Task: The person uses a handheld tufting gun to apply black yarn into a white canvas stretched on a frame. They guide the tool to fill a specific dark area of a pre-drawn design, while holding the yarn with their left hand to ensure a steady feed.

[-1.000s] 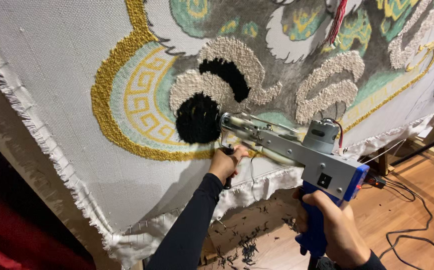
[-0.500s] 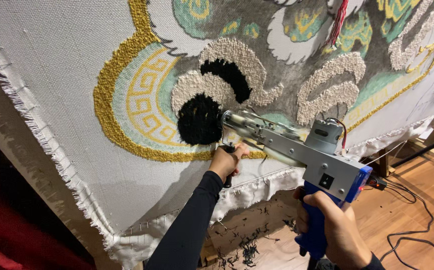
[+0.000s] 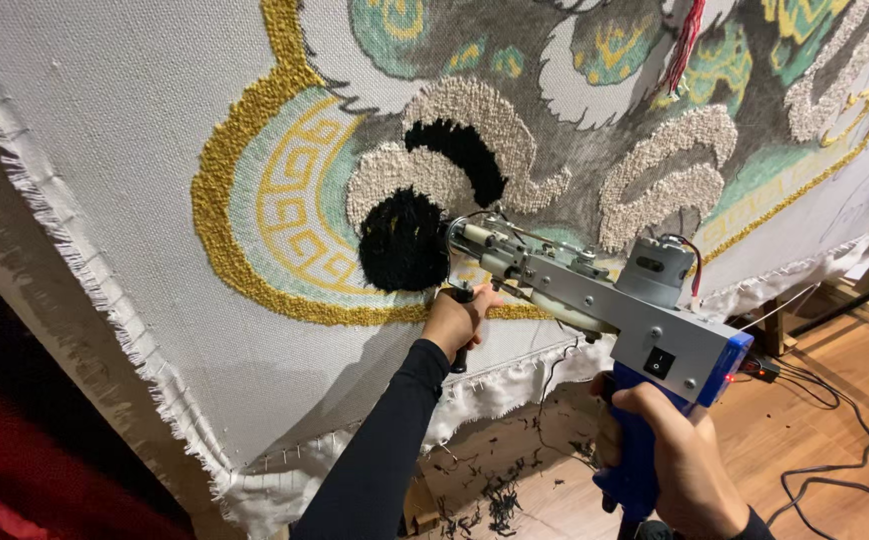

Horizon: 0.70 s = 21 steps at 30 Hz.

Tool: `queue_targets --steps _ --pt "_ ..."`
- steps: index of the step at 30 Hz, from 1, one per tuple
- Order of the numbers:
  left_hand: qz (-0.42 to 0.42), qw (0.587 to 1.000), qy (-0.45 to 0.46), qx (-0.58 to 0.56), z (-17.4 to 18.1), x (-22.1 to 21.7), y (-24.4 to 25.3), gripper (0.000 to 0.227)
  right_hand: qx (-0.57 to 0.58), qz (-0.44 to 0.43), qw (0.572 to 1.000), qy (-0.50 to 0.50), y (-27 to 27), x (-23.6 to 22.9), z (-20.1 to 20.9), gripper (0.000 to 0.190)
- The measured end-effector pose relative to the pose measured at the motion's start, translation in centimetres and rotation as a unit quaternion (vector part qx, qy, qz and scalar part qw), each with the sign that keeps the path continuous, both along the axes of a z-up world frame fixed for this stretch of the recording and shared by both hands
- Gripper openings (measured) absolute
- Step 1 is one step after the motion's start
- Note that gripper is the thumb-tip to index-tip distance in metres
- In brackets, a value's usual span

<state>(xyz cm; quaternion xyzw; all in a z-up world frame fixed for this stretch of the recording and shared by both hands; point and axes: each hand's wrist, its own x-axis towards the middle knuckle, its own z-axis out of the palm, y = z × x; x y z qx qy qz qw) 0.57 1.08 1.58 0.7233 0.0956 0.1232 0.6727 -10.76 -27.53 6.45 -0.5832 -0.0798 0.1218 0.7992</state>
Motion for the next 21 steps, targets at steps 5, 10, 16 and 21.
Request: queue_targets --steps 5,10,16,21 --pt "-0.01 1.0 -0.004 0.004 0.2 -0.1 -0.2 0.041 0.002 0.001 1.0 -0.031 -0.1 0.0 0.0 0.031" --pt "0.003 1.0 -0.001 0.005 0.4 0.2 -0.3 0.045 0.007 0.006 1.0 -0.03 -0.1 0.1 -0.1 0.031" --pt "-0.003 1.0 -0.01 0.009 0.9 -0.7 -1.2 0.047 -0.016 -0.015 1.0 0.007 -0.7 -0.2 0.9 0.037" --pt "-0.026 0.999 -0.019 0.003 1.8 -2.0 -3.4 0.053 0.0 0.025 1.0 -0.019 -3.9 1.1 0.7 0.037"
